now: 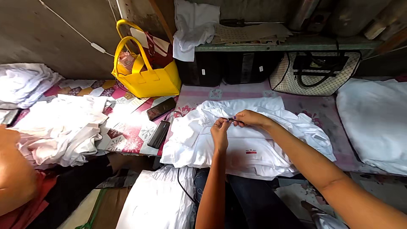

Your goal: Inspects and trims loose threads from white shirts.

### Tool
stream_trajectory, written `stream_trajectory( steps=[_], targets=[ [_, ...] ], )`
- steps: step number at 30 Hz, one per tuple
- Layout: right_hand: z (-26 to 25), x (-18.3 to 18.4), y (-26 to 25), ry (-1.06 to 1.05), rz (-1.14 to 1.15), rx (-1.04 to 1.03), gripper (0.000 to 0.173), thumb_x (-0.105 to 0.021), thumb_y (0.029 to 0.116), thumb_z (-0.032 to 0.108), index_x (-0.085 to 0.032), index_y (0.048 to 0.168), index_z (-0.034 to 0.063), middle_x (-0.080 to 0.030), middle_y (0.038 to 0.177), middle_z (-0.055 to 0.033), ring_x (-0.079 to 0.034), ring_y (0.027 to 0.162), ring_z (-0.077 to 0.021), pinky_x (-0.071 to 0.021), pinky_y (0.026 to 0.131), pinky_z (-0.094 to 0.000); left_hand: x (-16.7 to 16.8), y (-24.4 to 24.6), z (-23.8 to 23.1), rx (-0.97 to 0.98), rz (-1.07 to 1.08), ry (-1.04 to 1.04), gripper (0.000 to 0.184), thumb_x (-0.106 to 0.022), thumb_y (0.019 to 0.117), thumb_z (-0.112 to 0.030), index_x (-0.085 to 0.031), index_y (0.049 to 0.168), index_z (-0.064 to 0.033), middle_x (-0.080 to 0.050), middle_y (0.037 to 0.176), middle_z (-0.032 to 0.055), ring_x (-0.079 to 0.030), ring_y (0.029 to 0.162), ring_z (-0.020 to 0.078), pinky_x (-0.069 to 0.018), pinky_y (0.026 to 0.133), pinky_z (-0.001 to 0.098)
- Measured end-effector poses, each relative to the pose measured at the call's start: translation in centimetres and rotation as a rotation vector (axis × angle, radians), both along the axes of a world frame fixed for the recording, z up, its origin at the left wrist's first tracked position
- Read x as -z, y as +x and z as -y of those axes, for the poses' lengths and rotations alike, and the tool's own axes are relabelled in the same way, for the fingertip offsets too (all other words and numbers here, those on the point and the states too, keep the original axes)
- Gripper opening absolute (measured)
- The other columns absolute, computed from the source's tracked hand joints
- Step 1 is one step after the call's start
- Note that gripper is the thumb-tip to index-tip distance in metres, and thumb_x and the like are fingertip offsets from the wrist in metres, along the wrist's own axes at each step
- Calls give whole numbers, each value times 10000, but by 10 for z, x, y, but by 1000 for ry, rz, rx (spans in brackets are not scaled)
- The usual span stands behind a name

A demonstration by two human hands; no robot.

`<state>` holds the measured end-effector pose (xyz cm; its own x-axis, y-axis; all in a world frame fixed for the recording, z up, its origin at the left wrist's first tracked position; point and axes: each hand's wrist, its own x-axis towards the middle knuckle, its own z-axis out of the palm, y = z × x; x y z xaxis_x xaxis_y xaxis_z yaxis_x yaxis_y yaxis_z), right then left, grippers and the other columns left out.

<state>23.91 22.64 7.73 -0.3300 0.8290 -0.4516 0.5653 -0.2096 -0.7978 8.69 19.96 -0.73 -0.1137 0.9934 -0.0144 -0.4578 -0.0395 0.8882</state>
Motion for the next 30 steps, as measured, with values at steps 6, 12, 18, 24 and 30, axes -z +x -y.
stream_trajectory(
  steps=[6,12,18,24,30],
  targets=[
    [-5,3,-1,-29,-35,-34,377,-397,1125,237,-651,927,41,-493,647,68,-421,541,-4,-366,547,-185,3,-1,-1,5,-6,-1,111,-560,929,87,-649,875,50,-701,810,70,-707,781,140,-612,814,322],
    [-8,3,-4,-7,-22,-61,353,-411,1118,206,-635,902,38,-499,665,64,-432,564,-4,-375,569,-189,3,-2,-1,10,-11,8,96,-580,914,86,-657,868,54,-709,855,85,-708,808,144,-613,821,322],
    [-7,-4,5,35,-62,-46,370,-394,1122,212,-650,922,36,-500,671,69,-432,574,5,-376,575,-180,-3,-4,5,7,19,-7,102,-551,936,90,-643,969,119,-723,1027,177,-732,932,208,-611,892,354],
    [-19,26,-4,455,174,88,285,-748,944,264,-747,1095,23,-695,945,-168,-650,859,-323,-517,796,-573,-29,-54,71,140,-58,-2,134,-496,917,56,-629,895,50,-731,1053,150,-752,923,244,-635,871,399],
    [-24,37,16,826,306,304,244,-616,1032,195,-723,1167,22,-677,1116,-232,-671,965,-424,-520,797,-644,-62,-115,120,-96,-1231,-67,259,-569,1018,-107,-710,1086,100,-714,1071,262,-712,995,376,-562,887,535]
  ],
)
